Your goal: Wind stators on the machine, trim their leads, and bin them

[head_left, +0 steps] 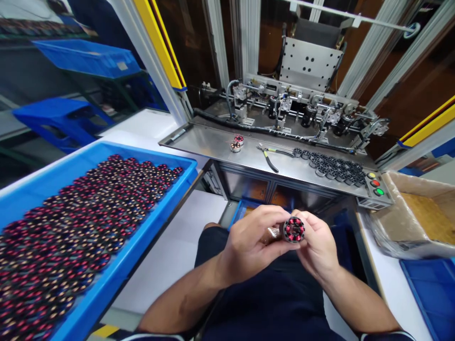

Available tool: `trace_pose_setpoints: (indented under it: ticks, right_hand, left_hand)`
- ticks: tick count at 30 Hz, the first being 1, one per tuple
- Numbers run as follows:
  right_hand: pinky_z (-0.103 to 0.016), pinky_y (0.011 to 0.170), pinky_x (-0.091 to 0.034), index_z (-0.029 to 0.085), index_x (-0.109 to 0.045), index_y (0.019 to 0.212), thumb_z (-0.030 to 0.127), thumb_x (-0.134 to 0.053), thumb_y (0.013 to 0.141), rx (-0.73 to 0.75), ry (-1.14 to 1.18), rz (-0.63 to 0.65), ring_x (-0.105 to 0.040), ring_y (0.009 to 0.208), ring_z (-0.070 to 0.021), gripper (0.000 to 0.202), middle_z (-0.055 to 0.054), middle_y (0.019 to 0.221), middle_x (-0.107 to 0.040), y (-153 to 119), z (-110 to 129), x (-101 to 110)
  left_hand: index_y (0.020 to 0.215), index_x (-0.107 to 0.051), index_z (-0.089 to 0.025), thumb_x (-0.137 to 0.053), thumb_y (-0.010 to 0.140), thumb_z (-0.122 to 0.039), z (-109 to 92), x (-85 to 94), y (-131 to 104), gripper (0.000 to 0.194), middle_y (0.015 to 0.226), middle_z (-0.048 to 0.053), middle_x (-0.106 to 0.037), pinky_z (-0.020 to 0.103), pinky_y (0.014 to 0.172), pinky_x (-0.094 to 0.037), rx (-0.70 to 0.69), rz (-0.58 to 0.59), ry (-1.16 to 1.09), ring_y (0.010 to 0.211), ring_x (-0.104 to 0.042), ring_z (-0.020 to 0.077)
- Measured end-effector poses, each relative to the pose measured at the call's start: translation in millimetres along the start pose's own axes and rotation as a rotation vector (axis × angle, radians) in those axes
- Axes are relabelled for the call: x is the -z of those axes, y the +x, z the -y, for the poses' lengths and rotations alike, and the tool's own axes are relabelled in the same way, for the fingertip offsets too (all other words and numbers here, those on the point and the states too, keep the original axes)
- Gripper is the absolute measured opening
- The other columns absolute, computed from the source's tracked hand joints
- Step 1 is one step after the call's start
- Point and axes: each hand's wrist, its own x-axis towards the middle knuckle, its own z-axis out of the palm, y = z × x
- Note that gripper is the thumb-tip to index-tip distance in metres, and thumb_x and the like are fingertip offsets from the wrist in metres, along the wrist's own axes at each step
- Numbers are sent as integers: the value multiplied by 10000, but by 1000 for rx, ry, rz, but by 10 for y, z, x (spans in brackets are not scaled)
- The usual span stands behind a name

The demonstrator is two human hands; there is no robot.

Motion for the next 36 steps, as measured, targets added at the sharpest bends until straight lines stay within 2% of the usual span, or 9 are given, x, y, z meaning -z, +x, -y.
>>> trace_pose_setpoints:
  ticks: [4,11,28,33,36]
  right_hand:
    - [-201,457,-418,164,-648,632,439,-840,776,-57,59,12,-470,478,-79,365,19,586,-571,3,-11,-16]
    - [-221,466,-399,169,-649,652,480,-828,775,-87,18,5,-479,484,-95,379,12,582,-567,-5,-59,18]
    - [-227,510,-414,176,-644,651,441,-771,854,53,-39,55,-497,509,-97,357,20,595,-573,-37,-27,3]
    - [-232,491,-400,176,-618,641,496,-772,837,53,-85,45,-493,507,-103,405,17,593,-565,-40,-7,-10]
    - [-222,486,-399,170,-617,643,494,-797,811,4,-28,49,-484,496,-93,407,15,594,-571,-45,-10,-14]
  left_hand:
    - [1148,-694,-179,-889,734,-240,-8,21,-5,462,999,82,-775,269,836,-619,35,-3,7,893,-751,187]
    - [1142,-701,-171,-886,738,-257,54,29,-56,454,1012,90,-764,247,804,-617,101,-21,-75,889,-750,179]
    - [1175,-715,-202,-853,766,-156,7,33,-93,434,1080,113,-756,304,859,-620,171,-1,-235,966,-733,208]
    - [1171,-724,-210,-853,760,-137,-14,38,-89,437,1090,102,-755,278,873,-611,193,-1,-240,989,-729,196]
    - [1174,-723,-204,-854,762,-150,-22,40,-89,436,1078,110,-752,290,852,-618,183,5,-222,969,-729,204]
